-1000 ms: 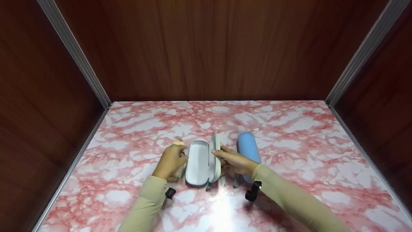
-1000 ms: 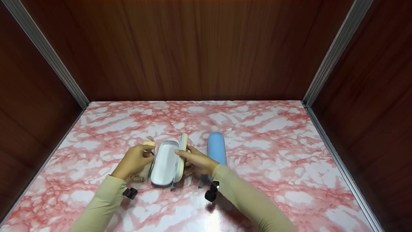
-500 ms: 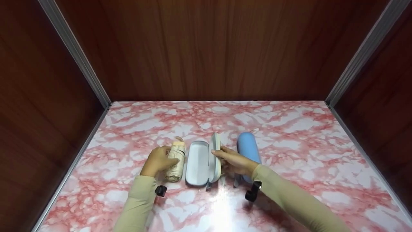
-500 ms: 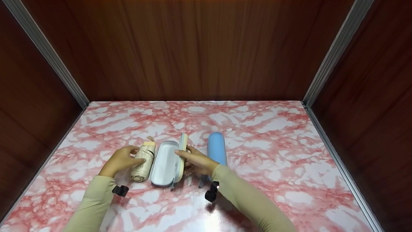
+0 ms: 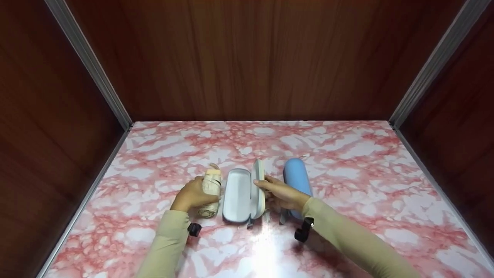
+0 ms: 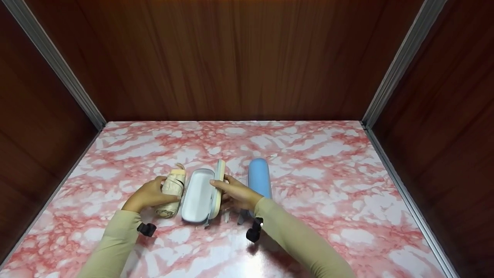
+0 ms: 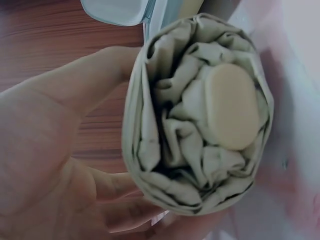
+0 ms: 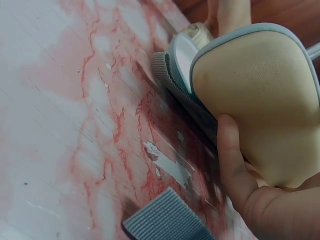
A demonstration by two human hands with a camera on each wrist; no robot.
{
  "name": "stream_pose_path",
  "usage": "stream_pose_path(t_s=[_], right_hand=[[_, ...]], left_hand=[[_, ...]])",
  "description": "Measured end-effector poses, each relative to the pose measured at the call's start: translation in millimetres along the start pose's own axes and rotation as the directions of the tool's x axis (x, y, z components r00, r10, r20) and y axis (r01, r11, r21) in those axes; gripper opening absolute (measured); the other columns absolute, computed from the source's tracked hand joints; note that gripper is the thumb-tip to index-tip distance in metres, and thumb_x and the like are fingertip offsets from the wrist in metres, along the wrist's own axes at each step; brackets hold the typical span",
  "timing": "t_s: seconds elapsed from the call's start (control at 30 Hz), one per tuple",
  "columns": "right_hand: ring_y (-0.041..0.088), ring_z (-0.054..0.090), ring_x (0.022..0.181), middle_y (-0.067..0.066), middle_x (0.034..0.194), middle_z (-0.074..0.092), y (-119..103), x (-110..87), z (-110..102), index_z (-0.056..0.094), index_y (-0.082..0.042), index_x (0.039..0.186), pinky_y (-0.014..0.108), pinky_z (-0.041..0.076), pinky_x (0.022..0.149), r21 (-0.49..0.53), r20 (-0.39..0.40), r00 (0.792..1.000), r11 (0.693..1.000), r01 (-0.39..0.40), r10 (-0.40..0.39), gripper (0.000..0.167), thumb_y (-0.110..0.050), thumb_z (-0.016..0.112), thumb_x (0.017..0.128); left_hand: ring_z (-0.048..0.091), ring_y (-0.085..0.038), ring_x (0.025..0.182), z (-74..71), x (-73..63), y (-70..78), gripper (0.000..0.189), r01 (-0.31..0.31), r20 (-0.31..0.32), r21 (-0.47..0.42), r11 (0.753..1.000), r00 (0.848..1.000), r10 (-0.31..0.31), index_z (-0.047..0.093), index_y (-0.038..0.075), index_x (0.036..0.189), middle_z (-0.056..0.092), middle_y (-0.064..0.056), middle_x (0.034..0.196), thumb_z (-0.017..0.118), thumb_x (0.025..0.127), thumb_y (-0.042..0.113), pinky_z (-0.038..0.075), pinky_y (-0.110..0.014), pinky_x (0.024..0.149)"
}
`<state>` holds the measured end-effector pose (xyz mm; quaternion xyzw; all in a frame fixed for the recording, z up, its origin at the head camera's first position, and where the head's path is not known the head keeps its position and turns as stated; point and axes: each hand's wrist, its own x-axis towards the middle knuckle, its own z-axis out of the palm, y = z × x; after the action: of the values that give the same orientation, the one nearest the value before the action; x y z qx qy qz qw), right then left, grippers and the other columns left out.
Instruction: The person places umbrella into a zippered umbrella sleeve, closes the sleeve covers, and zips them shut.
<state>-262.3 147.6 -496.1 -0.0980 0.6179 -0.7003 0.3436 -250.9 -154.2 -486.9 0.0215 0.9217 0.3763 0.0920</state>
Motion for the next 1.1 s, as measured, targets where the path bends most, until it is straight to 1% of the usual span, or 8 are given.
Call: stream_pose_path(t_s=[0.23,0.47,0.57,0.67,0.8,0.93,1.0,1.1], right_hand=[[0.018,0.022,0.066,0.004,0.075,0.028,-1,0.5,0,0.017,-0.01,0.156,0.033,0.033,0.066,0.0,-0.006,1.0,1.0,0.016,-0.016,0.071,-0.038,0.055,0.103],[0.018,0.027,0.067,0.004,0.076,0.031,0,0.2,0,0.016,-0.012,0.158,0.033,0.037,0.066,-0.009,-0.027,1.0,1.0,0.008,-0.009,0.075,-0.039,0.057,0.102],[0.018,0.029,0.068,0.003,0.075,0.032,0,1.1,0,0.015,-0.01,0.158,0.034,0.041,0.068,-0.014,-0.027,1.0,1.0,0.007,-0.008,0.076,-0.04,0.056,0.102],[0.019,0.028,0.069,0.003,0.075,0.031,-1,0.5,-1,0.01,-0.01,0.159,0.035,0.04,0.068,-0.035,-0.034,0.999,0.999,0.006,-0.007,0.08,-0.041,0.056,0.101],[0.019,0.028,0.069,0.003,0.074,0.03,-3,-1.0,-1,-0.001,-0.011,0.16,0.035,0.04,0.068,-0.056,-0.049,0.999,0.998,-0.011,0.008,0.09,-0.044,0.057,0.1],[0.018,0.032,0.068,0.002,0.073,0.032,-3,-1.5,0,-0.009,-0.01,0.16,0.036,0.044,0.069,-0.05,-0.063,0.998,0.998,-0.028,0.025,0.098,-0.046,0.059,0.099],[0.018,0.033,0.067,0.002,0.073,0.032,-3,-1.4,0,-0.01,-0.009,0.159,0.036,0.045,0.068,-0.049,-0.07,0.997,0.998,-0.028,0.024,0.1,-0.046,0.06,0.098],[0.018,0.033,0.068,0.002,0.073,0.032,-2,-0.6,0,-0.002,-0.007,0.159,0.035,0.044,0.068,-0.047,-0.062,0.998,0.999,-0.011,0.008,0.093,-0.044,0.06,0.099]], left_hand=[[0.062,-0.027,0.087,0.7,1.6,-2.1,0.084,0.023,-0.041,0.036,0.999,0.999,-0.021,0.049,-0.003,0.137,0.063,-0.012,0.105,0.085,0.071,0.034,0.052,-0.047,0.079],[0.062,-0.025,0.087,1.2,-2.2,-3.5,0.081,0.013,-0.071,0.034,0.999,0.997,-0.011,0.052,0.0,0.135,0.063,-0.01,0.105,0.085,0.069,0.034,0.052,-0.045,0.079],[0.062,-0.024,0.085,1.4,-5.2,-0.8,0.078,-0.01,-0.079,0.007,1.0,0.997,0.01,0.053,0.001,0.133,0.065,-0.009,0.102,0.085,0.069,0.032,0.052,-0.043,0.077],[0.063,-0.022,0.084,0.5,-8.2,4.9,0.077,-0.048,-0.078,0.005,0.999,0.996,0.048,0.054,0.001,0.133,0.066,-0.008,0.099,0.084,0.069,0.03,0.053,-0.041,0.076],[0.062,-0.021,0.082,-0.7,-13.7,15.6,0.077,-0.106,-0.062,0.014,0.994,0.992,0.107,0.054,0.0,0.133,0.066,-0.007,0.097,0.084,0.068,0.029,0.052,-0.04,0.075],[0.062,-0.019,0.081,0.5,-19.8,27.7,0.078,-0.153,-0.016,-0.024,0.988,0.988,0.153,0.053,0.0,0.133,0.064,-0.005,0.096,0.085,0.068,0.028,0.053,-0.039,0.075],[0.062,-0.019,0.081,1.7,-21.9,33.4,0.077,-0.174,0.011,-0.038,0.984,0.985,0.175,0.054,-0.001,0.131,0.064,-0.006,0.096,0.086,0.066,0.027,0.053,-0.039,0.075],[0.062,-0.019,0.081,4.5,-22.5,39.7,0.076,-0.183,0.051,-0.03,0.983,0.982,0.184,0.055,-0.001,0.128,0.065,-0.005,0.096,0.086,0.065,0.028,0.053,-0.038,0.076]])
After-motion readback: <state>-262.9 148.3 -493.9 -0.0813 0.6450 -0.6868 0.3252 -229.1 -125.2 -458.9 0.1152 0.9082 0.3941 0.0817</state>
